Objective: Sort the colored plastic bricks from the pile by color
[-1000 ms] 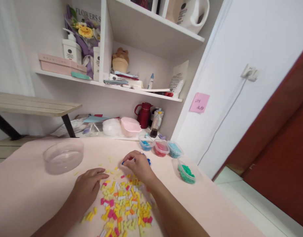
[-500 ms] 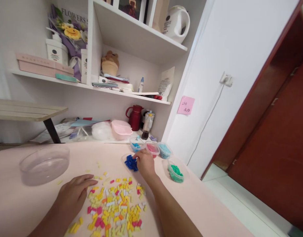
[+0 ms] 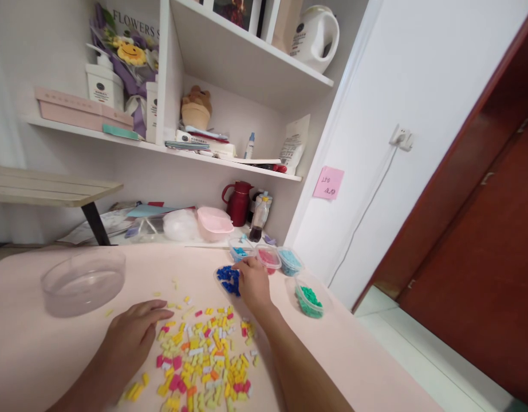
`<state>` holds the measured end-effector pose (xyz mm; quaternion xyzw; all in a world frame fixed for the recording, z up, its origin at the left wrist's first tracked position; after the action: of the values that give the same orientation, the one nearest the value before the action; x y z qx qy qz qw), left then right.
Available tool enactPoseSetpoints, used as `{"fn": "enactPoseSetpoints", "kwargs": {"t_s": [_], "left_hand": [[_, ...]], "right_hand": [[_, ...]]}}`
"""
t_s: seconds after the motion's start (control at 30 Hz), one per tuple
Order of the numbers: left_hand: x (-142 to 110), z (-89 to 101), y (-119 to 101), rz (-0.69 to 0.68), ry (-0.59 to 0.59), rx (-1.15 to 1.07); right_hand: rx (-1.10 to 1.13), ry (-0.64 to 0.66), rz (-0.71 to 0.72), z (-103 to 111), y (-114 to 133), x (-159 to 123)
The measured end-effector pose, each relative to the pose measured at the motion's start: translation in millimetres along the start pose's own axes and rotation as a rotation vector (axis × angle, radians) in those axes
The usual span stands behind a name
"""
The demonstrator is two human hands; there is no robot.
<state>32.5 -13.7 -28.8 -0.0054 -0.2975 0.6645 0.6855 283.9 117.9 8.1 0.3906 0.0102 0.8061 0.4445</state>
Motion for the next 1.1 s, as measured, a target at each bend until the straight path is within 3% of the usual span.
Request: {"fn": "enactPoseSetpoints", "kwargs": {"t_s": [0.1,0.2,0.37,0.5,0.6,0.73,0.83,0.97,1.1], "left_hand": [[2.2,5.7,-0.2,0.024,-0.018,-0.11],[3.7,15.1,0.3,0.075,-0.108,-0.231],[4.8,24.0,9.1,0.205,-0.284,-0.34],[6.7,21.7,17.0,0.329,-0.228,-0.314],[7.9,19.7,16.1,0.317,-0.178,-0.284],[9.9,19.5,14.0,0.263,-0.145,-0.261],[13.1,19.9,16.1,0.24,-0.137,-0.252],[17.9,18.9,19.0,0.22,-0.11,-0.258],[19.6,18.1,19.3,0.221,-0.088,-0.254]], "right_hand": [[0.108,-0.069,-0.004,5.7,3.6,4.4],[0.25,-0.116,0.005,8.6,13.0,5.8],[0.343,-0.067,0.059,9.4,37.3,3.9],[0.443,-0.067,0.077,17.5,59.9,3.5],[0.523,-0.057,0.064,29.1,76.8,6.4],[0.583,0.084,0.025,52.7,92.0,8.7],[0.489,0.207,0.041,77.6,89.3,-0.9],[0.228,0.322,0.047,108.4,64.9,-39.9],[-0.055,0.57,0.01,120.1,34.5,-91.7]]}}
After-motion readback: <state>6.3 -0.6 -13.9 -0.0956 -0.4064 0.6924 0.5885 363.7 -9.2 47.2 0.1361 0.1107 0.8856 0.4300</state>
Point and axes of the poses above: each hand's wrist, its own x-axis towards the middle knuckle, its own z-axis out of the back of the hand, y = z × x, the point moved 1 cm from there along x, towards the middle knuckle, and after that the axes turned 2 degrees about y, right-handed, at the moved point
